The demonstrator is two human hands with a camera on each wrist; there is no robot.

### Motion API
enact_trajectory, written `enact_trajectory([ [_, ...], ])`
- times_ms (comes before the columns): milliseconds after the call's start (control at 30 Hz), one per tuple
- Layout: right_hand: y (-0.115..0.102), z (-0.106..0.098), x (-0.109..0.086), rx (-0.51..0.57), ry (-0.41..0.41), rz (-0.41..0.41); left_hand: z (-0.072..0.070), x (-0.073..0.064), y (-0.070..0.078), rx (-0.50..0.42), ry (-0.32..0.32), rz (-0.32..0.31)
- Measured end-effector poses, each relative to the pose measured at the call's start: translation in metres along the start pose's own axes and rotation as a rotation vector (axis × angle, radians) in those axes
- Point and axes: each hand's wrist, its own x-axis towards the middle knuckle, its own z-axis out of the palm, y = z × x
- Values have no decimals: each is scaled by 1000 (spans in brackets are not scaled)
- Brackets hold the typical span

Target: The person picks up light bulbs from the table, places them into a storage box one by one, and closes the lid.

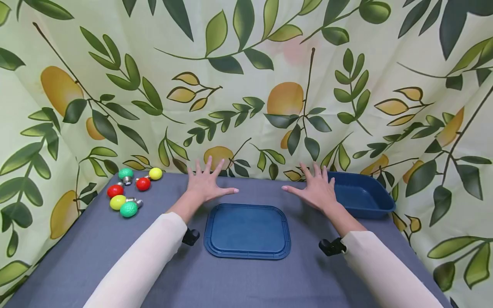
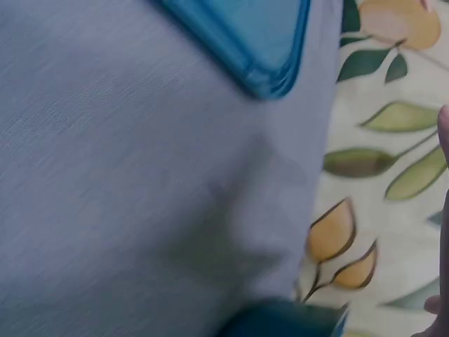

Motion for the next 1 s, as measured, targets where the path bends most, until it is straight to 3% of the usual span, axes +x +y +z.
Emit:
enact_trajectory([
  [267, 53, 5, -23, 6, 109, 47, 16, -2, 48, -67, 44, 116],
  [633, 113, 5, -45, 14, 207, 156, 35, 2, 113, -151, 25, 180],
  [800, 133, 9, -53, 43, 269, 229, 45, 4, 141, -228, 21, 175],
  [1000, 148, 10, -62, 136, 309, 353, 53, 3, 178, -394, 5, 140],
])
